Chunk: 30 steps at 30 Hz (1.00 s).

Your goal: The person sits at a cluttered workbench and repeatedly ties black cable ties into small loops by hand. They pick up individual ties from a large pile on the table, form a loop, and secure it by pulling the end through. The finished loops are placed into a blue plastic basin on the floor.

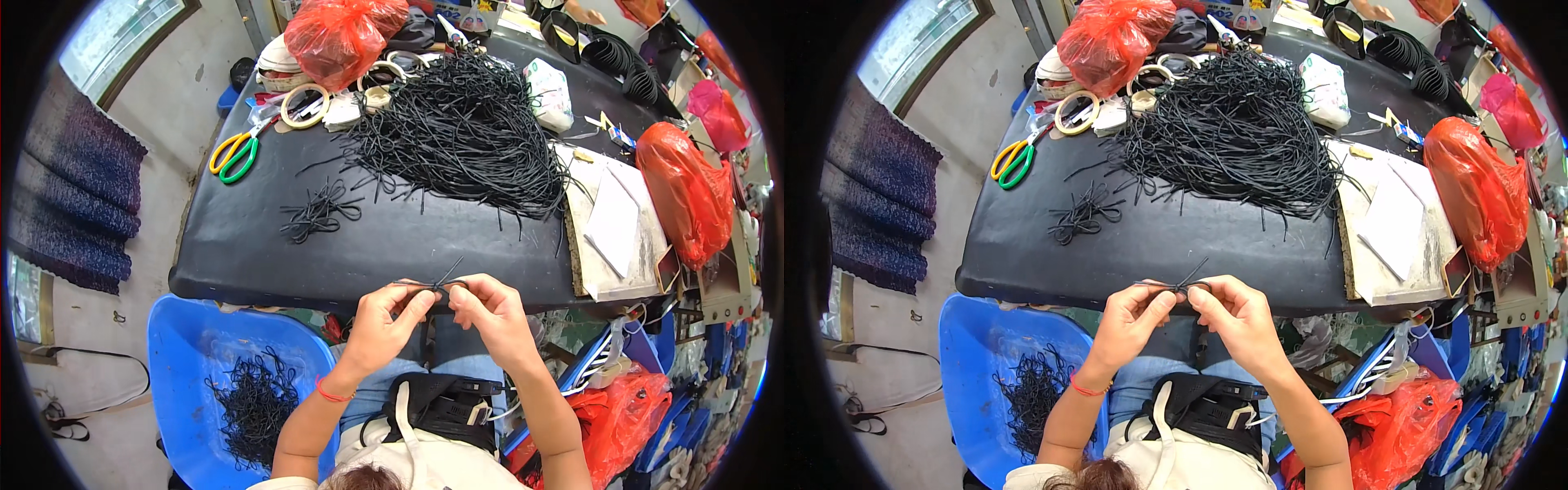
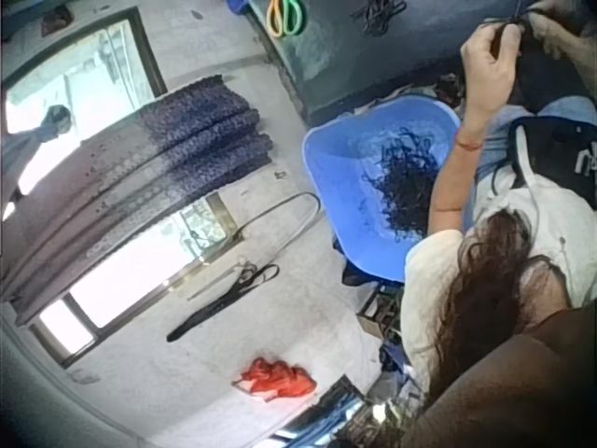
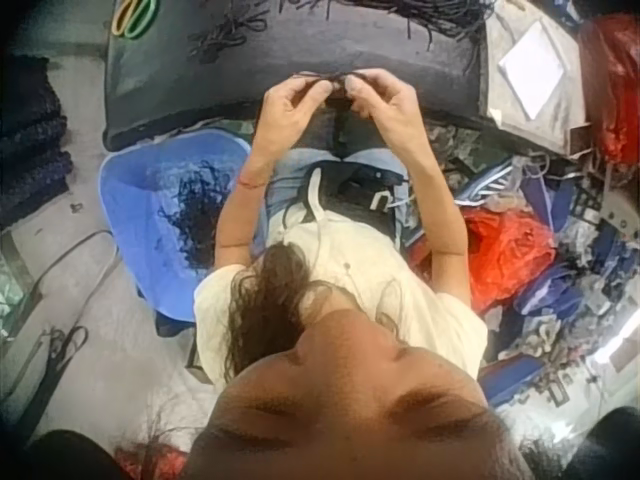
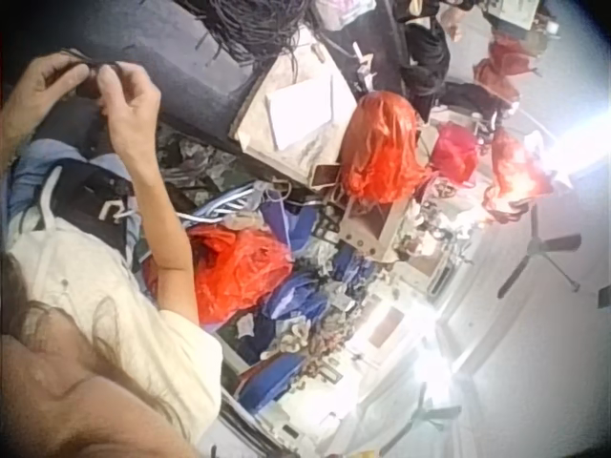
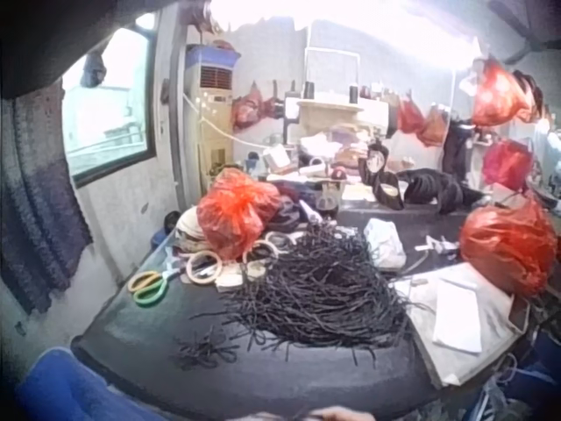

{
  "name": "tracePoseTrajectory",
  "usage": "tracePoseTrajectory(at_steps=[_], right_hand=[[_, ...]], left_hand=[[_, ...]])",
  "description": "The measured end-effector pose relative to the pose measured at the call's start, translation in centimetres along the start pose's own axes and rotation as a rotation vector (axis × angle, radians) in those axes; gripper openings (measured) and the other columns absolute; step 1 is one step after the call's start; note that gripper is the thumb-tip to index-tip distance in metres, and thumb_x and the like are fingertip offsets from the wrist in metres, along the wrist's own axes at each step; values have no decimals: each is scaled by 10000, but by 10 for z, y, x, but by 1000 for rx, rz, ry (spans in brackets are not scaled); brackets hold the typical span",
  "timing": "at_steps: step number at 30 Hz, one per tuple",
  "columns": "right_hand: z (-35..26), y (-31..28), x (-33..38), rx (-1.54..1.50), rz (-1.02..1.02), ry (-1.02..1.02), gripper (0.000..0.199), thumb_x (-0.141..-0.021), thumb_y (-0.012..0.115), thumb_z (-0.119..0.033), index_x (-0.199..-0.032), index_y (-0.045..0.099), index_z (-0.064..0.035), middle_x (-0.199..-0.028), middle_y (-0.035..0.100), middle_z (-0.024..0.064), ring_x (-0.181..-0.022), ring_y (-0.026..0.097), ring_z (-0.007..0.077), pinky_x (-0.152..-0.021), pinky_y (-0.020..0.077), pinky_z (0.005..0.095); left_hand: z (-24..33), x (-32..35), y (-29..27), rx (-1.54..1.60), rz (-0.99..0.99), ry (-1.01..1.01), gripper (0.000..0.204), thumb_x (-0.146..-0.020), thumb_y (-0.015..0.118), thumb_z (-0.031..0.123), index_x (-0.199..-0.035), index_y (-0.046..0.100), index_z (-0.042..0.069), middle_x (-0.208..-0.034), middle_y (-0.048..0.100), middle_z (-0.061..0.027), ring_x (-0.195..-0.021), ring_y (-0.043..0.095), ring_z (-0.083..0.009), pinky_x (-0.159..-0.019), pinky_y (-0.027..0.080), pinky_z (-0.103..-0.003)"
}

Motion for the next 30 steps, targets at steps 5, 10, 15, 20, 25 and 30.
tracePoseTrajectory(at_steps=[5, 10, 15, 20, 25, 30], right_hand=[[-9, 7, 5, 32, -19, -97, 152, -880, 592, -138, -956, 627, -11, -754, 586, -22, -657, 489, 32, -593, 407, 190], [-12, 17, 11, 53, -96, -107, 141, -882, 574, -89, -983, 613, 0, -778, 581, -31, -677, 469, 22, -605, 391, 180], [2, 16, 12, 44, -158, -26, 144, -891, 552, -84, -988, 601, 10, -801, 582, -21, -691, 470, 23, -607, 386, 177], [6, 10, 7, 25, -152, 29, 169, -896, 559, -133, -987, 598, 4, -798, 583, -14, -688, 481, 29, -610, 407, 195], [14, 12, 1, -8, -161, 64, 324, -935, 500, -304, -1001, 599, -3, -795, 579, 10, -674, 502, 55, -599, 416, 206], [26, 12, -2, -217, -121, 176, 385, -961, 430, -344, -996, 604, -2, -773, 582, 24, -650, 501, 70, -594, 420, 207]], left_hand=[[8, 2, 5, 2, -22, 81, 201, -891, 576, 142, -945, 646, -39, -829, 620, -23, -703, 530, -57, -606, 438, -204], [1, 7, 5, 69, -88, -92, 185, -892, 579, 153, -915, 643, -19, -757, 598, -2, -686, 517, -53, -609, 428, -204], [-6, 8, 9, 99, -220, -198, 183, -901, 572, 177, -908, 629, 4, -797, 615, -7, -734, 538, -61, -672, 449, -214], [-11, 10, 9, 236, -255, -193, 360, -953, 466, 275, -1134, 540, -27, -950, 629, -102, -849, 601, -134, -774, 496, -266], [-13, 9, 5, 352, -173, -233, 453, -987, 341, 323, -1179, 516, -48, -1007, 625, -153, -898, 626, -193, -813, 517, -310], [-17, 8, 2, 449, -134, -273, 458, -983, 348, 336, -1166, 530, -43, -985, 632, -147, -882, 628, -189, -805, 519, -310]])
Point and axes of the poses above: each hand's wrist, its own x-axis away from the middle knuckle, its own y-axis out of the palm, z = x × y, the point moved 10 cm from there along -x, towards the middle knuckle
